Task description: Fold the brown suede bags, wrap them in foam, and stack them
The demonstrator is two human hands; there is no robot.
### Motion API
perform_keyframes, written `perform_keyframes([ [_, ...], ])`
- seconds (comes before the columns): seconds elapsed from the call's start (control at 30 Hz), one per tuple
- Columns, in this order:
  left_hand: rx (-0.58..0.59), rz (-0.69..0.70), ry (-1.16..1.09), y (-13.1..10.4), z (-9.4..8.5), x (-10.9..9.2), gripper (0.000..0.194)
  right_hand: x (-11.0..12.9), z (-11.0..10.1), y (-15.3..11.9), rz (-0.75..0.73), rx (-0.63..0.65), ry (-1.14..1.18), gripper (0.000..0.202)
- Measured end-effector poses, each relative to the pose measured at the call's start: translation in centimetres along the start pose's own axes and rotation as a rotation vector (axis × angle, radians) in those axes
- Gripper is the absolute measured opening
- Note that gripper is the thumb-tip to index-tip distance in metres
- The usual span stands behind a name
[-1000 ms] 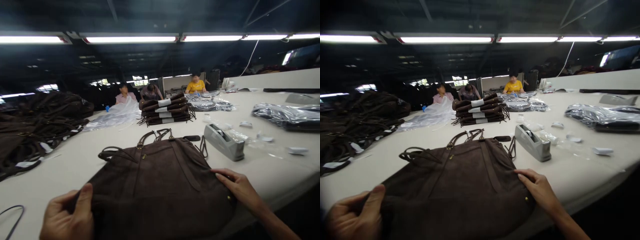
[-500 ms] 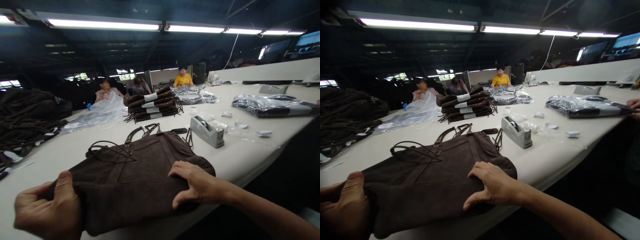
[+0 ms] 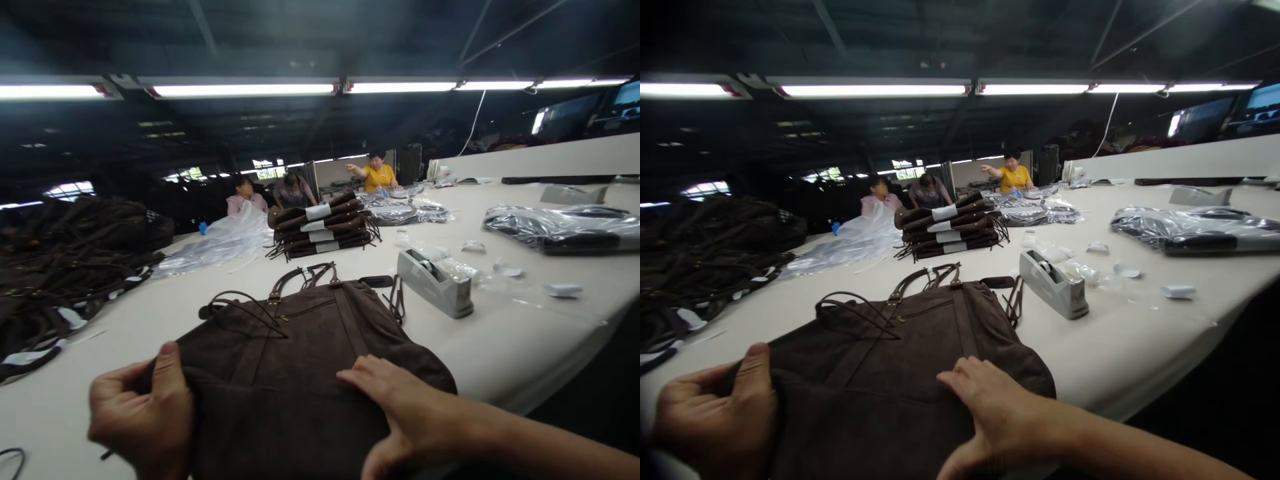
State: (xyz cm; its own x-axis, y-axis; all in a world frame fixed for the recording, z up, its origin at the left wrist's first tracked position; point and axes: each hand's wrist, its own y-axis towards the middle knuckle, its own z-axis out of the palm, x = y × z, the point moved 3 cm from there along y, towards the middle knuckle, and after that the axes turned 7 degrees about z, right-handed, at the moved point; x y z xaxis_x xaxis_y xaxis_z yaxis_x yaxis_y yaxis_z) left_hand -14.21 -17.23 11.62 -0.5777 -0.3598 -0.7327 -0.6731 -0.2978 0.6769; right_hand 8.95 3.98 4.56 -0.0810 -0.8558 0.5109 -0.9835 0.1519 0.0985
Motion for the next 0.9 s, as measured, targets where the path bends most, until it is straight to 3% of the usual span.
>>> perform_keyframes([
  [0.07,-0.052,0.000,0.003,-0.3,0.1,-0.4,0.037,-0.4,3.1,0.4,-0.067,-0.091,-0.163,0.084],
  [0.13,-0.049,0.007,-0.012,-0.6,0.4,-0.7,0.037,-1.1,6.6,1.5,-0.098,-0.275,-0.308,0.049],
  [0.2,-0.035,0.011,-0.018,-0.9,0.4,-0.8,0.037,-1.6,9.4,2.6,-0.140,-0.437,-0.398,0.028],
  [0.3,-0.006,0.006,0.005,-1.0,-0.1,-0.9,0.037,-1.7,10.7,3.9,-0.171,-0.494,-0.467,0.018],
  [0.4,0.035,0.005,0.049,-0.6,-1.2,-1.1,0.037,-0.4,8.2,4.3,-0.044,-0.266,-0.430,0.022],
  [0.5,0.095,0.022,0.111,0.5,-2.2,-1.1,0.037,2.0,3.2,3.9,0.139,-0.038,-0.317,0.044],
  [0.6,0.164,0.098,0.211,2.3,-2.6,-1.6,0.038,4.5,-2.7,3.9,0.158,-0.030,-0.223,0.036],
  [0.7,0.240,0.152,0.238,4.1,-2.6,-1.5,0.040,5.3,-7.4,5.0,0.131,-0.020,-0.073,0.034],
  [0.8,0.304,-0.003,0.219,4.6,-3.3,1.3,0.048,4.9,-10.0,7.1,0.067,-0.019,0.118,0.041],
  [0.9,0.386,-0.152,0.223,2.1,-4.7,6.0,0.060,4.0,-10.4,8.6,0.001,0.004,0.363,0.035],
])
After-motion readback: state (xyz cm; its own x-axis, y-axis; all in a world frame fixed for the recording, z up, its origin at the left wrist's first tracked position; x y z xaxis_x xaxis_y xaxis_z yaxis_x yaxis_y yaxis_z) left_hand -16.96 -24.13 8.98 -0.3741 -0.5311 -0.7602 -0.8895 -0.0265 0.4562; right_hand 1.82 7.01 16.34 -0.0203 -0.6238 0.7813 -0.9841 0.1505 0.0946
